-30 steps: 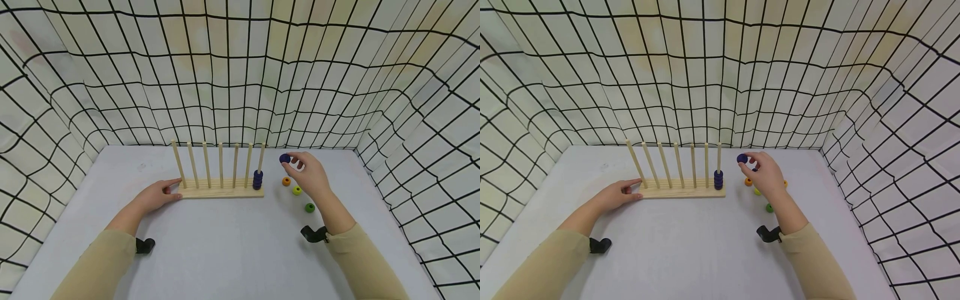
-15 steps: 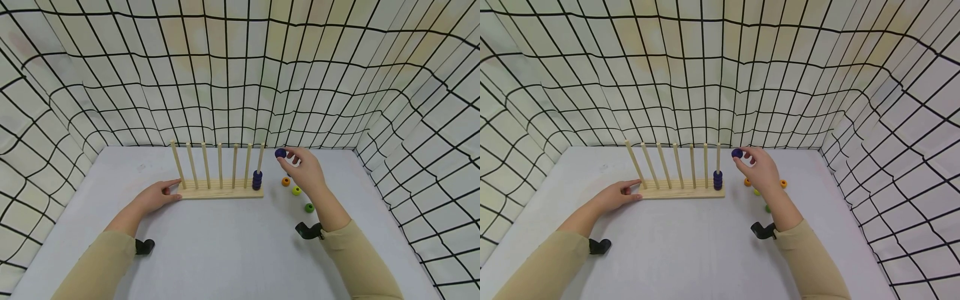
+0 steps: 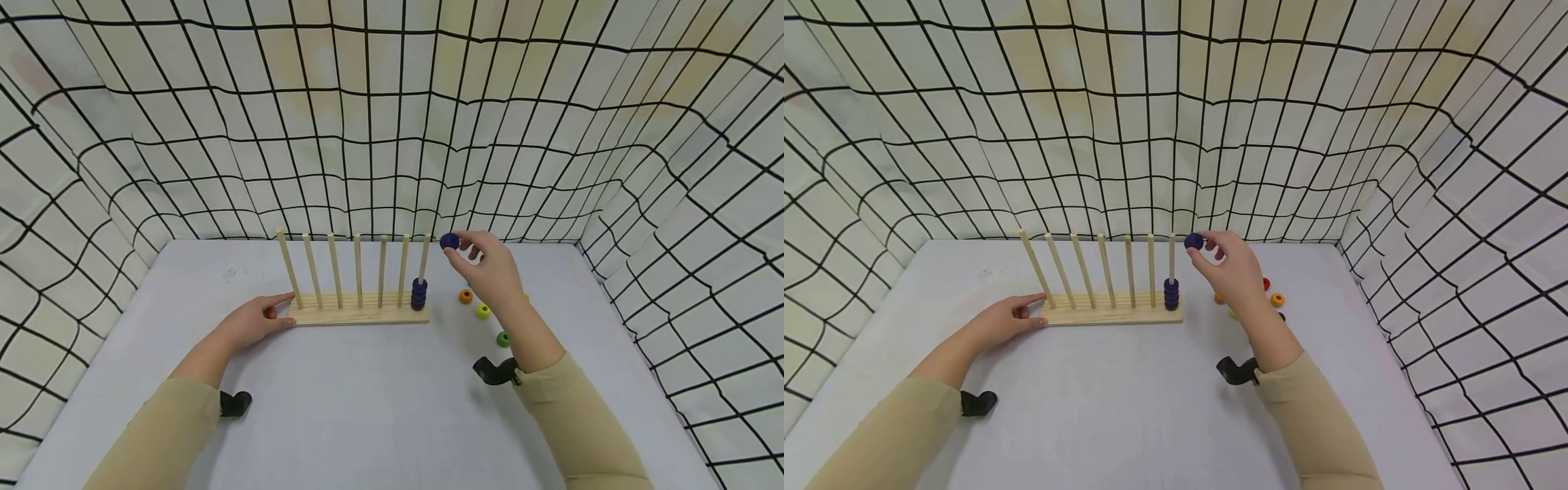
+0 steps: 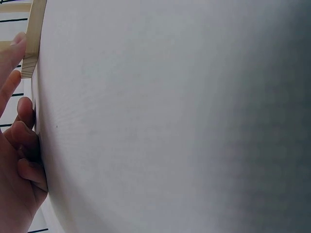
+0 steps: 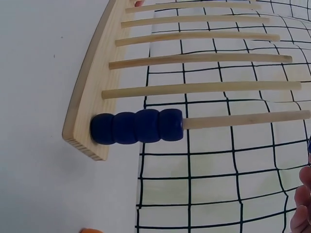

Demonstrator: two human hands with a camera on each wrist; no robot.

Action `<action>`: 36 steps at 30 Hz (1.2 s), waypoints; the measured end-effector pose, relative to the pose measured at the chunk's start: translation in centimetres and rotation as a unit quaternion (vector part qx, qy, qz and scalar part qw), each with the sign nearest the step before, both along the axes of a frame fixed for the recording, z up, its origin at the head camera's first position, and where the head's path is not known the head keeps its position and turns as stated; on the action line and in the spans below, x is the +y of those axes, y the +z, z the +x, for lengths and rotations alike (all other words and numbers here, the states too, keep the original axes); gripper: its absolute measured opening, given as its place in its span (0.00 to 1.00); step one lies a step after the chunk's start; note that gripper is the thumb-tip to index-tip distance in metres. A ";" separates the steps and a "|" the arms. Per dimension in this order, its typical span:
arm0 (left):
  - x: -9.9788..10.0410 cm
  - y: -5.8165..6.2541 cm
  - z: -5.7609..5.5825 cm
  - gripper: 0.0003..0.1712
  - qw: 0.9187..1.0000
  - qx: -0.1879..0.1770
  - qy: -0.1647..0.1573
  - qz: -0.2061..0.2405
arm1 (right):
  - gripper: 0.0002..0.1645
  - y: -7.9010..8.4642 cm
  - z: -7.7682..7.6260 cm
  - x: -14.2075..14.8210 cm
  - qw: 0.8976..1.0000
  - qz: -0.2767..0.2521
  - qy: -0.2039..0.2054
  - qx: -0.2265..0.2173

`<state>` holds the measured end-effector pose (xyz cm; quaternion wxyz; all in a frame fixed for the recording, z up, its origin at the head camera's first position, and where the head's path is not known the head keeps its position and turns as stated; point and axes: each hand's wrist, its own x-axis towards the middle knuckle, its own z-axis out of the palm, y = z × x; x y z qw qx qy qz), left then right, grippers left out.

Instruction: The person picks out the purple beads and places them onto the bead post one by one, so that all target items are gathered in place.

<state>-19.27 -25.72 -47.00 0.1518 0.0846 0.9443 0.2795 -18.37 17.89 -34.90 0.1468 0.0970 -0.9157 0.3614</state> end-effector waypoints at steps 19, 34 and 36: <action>0.0 0.2 0.0 0.44 1.000 0.000 -0.003 0.006 | 0.25 0.7 -0.8 -1.9 0.999 -0.030 0.026 0.018; -0.1 0.0 0.0 0.44 1.000 0.001 -0.002 0.005 | 0.25 0.7 -1.2 -2.5 0.999 -0.025 0.027 0.009; -0.1 0.0 0.0 0.45 1.000 0.000 -0.002 0.004 | 0.25 0.7 -1.3 -2.5 0.999 -0.023 0.025 0.006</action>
